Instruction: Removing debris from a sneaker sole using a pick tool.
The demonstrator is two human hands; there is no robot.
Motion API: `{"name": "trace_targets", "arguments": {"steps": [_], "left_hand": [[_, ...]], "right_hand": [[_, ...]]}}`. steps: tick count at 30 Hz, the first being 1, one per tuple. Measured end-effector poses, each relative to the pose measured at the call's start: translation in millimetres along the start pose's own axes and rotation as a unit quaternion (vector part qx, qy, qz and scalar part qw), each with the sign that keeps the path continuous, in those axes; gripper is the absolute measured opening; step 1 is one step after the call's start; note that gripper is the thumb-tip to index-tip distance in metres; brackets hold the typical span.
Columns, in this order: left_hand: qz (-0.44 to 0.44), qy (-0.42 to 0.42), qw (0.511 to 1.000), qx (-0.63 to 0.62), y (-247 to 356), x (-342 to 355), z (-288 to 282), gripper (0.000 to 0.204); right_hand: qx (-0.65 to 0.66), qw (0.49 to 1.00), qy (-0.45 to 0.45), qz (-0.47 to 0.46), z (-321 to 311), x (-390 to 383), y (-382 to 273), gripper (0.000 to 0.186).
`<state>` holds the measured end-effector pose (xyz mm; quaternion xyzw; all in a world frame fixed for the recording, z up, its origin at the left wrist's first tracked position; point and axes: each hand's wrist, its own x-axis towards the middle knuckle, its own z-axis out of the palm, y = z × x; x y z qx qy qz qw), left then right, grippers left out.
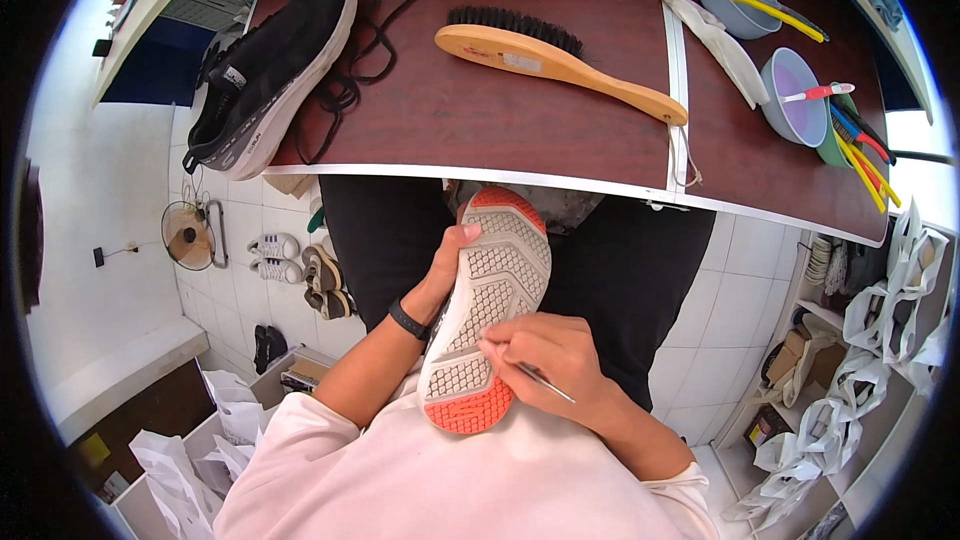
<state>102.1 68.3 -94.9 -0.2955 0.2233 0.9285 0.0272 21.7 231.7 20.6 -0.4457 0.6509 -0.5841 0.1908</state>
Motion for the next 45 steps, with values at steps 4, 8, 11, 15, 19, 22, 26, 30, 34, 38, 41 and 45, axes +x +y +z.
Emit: {"name": "trace_targets", "arguments": {"steps": [4,8,11,15,19,22,26,30,34,38,41,45], "left_hand": [[-0.011,-0.004,1.000,-0.022,0,0,1,0.088],[-0.015,0.040,0.999,0.027,-4,1,3,0.076],[-0.009,0.068,0.997,0.044,-5,-2,1,0.073],[0.004,0.027,1.000,0.016,-2,0,-6,0.078],[-0.012,0.003,1.000,-0.005,-2,-1,-3,0.089],[-0.005,0.065,0.997,0.052,-2,-2,9,0.077],[0.017,0.060,0.996,0.056,-2,-3,6,0.076],[0.003,0.022,0.999,0.024,2,-4,1,0.078],[-0.008,0.008,0.999,0.042,-2,1,0,0.084],[-0.035,0.005,0.999,0.008,3,-7,2,0.086],[-0.037,0.016,0.999,-0.015,4,-8,4,0.084],[-0.079,-0.002,0.997,0.011,16,-14,16,0.077]], "right_hand": [[0.019,0.999,-0.047,-0.004,-3,-1,-1,0.027],[-0.039,0.999,0.011,-0.014,6,4,10,0.033],[-0.008,1.000,0.020,0.005,7,3,6,0.027],[0.033,0.998,-0.056,0.006,-7,-2,-1,0.027],[0.004,1.000,-0.012,0.008,4,0,-1,0.027],[-0.019,1.000,0.022,0.009,8,6,2,0.028],[0.024,0.998,-0.039,0.039,-2,3,-5,0.028],[0.038,0.996,-0.073,0.036,-6,-2,-12,0.028],[-0.005,1.000,-0.011,0.017,5,7,-2,0.028],[0.008,0.999,-0.017,0.034,3,5,-1,0.027],[0.046,0.996,-0.060,0.050,-7,2,-8,0.027],[0.091,0.991,-0.025,0.092,-13,-3,-11,0.032]]}}
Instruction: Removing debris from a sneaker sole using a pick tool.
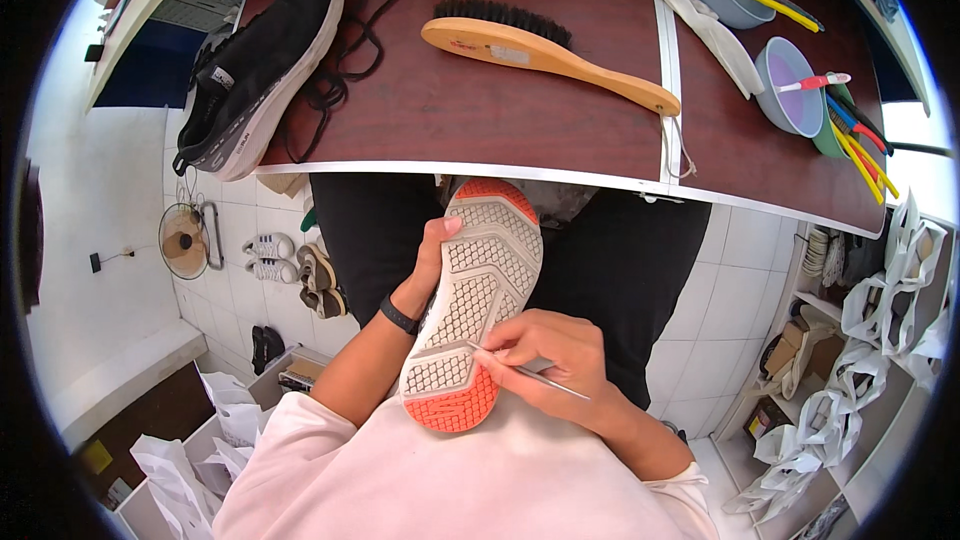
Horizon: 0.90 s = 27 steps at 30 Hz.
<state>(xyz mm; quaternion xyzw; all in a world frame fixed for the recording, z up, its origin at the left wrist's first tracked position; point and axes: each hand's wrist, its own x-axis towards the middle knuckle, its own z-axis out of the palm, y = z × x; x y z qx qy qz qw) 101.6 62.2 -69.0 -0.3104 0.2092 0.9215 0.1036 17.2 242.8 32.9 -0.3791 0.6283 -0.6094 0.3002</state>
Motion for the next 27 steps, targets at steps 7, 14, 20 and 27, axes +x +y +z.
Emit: {"name": "trace_targets", "arguments": {"steps": [7,14,20,27], "left_hand": [[0.015,-0.010,1.000,0.018,-1,0,-2,0.080],[0.030,-0.013,0.999,0.010,0,2,2,0.079],[0.023,-0.003,1.000,-0.006,0,0,1,0.077],[0.041,0.000,0.999,-0.011,-8,7,-6,0.080]], "right_hand": [[-0.026,0.999,0.027,-0.015,-1,-3,1,0.031],[-0.085,0.993,0.017,-0.076,10,0,1,0.031],[-0.140,0.982,-0.021,-0.123,10,1,-4,0.028],[-0.211,0.961,0.016,-0.179,22,4,8,0.025]]}}
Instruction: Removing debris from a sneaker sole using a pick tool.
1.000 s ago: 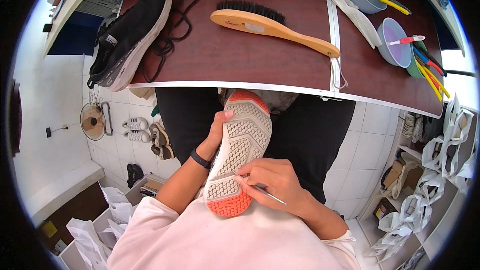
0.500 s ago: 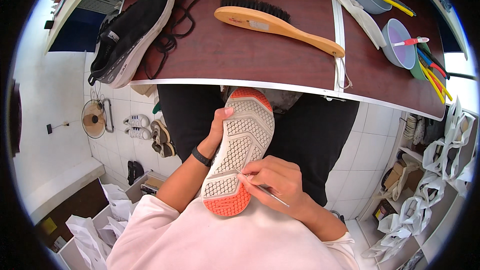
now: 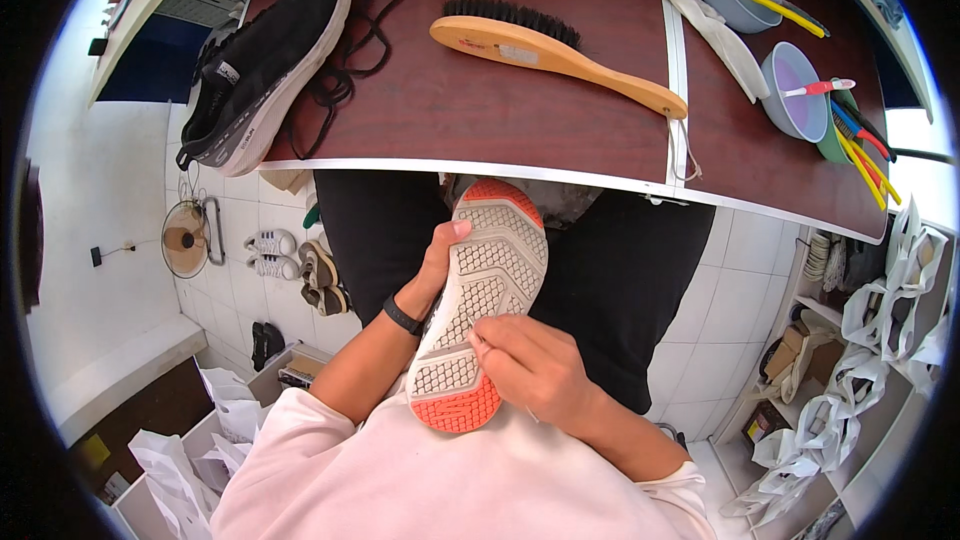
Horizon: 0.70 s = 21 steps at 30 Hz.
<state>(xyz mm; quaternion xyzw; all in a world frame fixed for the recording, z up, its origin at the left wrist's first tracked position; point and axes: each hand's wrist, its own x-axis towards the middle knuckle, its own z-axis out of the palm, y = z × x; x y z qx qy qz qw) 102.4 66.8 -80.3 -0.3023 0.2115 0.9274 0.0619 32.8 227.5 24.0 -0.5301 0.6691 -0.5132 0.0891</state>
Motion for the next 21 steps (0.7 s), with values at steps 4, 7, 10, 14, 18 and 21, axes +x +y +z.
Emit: {"name": "trace_targets", "arguments": {"steps": [4,7,10,14,18,21], "left_hand": [[0.023,-0.020,0.999,0.008,-1,1,-6,0.081],[0.002,-0.046,0.998,-0.046,-2,3,-8,0.082],[0.033,-0.015,0.999,-0.005,-4,4,-4,0.084],[0.037,0.033,0.998,0.039,-8,2,-3,0.079],[0.019,0.023,0.999,0.020,-4,-2,-2,0.080],[0.023,0.033,0.999,0.028,-2,-2,4,0.080]], "right_hand": [[0.041,0.999,0.002,0.028,-9,0,1,0.026],[0.101,0.993,-0.033,0.054,-15,-4,-1,0.028],[0.097,0.993,-0.014,0.068,-11,-2,2,0.029],[0.076,0.993,0.013,0.087,-3,7,8,0.030],[0.112,0.989,-0.012,0.092,-10,5,7,0.030],[0.107,0.989,-0.046,0.096,-17,1,3,0.029]]}}
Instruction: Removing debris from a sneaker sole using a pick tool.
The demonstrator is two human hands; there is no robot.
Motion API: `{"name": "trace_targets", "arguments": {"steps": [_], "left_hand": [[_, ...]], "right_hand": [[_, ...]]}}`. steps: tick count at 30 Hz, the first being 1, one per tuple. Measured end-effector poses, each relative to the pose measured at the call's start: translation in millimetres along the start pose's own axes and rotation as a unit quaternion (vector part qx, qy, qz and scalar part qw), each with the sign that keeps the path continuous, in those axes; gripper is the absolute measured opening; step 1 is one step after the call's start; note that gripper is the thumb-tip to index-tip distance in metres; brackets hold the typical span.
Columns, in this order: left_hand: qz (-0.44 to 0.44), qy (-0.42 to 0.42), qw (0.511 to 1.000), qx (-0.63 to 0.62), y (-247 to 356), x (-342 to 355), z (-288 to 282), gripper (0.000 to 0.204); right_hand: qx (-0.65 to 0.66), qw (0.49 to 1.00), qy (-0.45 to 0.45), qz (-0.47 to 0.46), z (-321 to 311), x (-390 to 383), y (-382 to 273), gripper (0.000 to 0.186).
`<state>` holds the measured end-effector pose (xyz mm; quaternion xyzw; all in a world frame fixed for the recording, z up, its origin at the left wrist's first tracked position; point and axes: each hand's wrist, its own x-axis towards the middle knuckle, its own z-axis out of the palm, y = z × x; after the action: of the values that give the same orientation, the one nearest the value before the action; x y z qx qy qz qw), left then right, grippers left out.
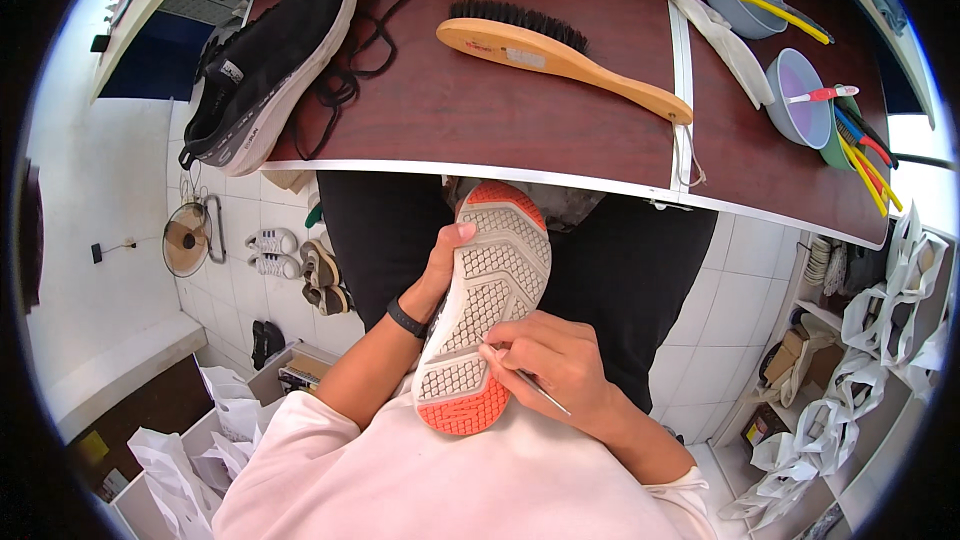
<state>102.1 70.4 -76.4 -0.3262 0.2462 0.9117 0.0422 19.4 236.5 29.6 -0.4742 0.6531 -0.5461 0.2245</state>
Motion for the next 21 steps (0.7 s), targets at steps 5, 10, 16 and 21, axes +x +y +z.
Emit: {"name": "trace_targets", "arguments": {"steps": [5,10,16,21], "left_hand": [[-0.004,-0.045,0.997,-0.058,-7,9,-14,0.082],[0.018,-0.001,1.000,-0.005,-11,8,-13,0.079],[0.008,0.013,1.000,-0.007,-8,7,-6,0.080],[0.027,-0.005,1.000,0.003,-7,7,-5,0.080]], "right_hand": [[-0.039,0.998,0.051,-0.026,11,15,12,0.029],[-0.027,0.998,0.053,-0.015,9,11,8,0.028],[-0.025,0.998,0.054,-0.007,9,11,6,0.028],[-0.027,0.996,0.080,-0.002,15,17,18,0.030]]}}
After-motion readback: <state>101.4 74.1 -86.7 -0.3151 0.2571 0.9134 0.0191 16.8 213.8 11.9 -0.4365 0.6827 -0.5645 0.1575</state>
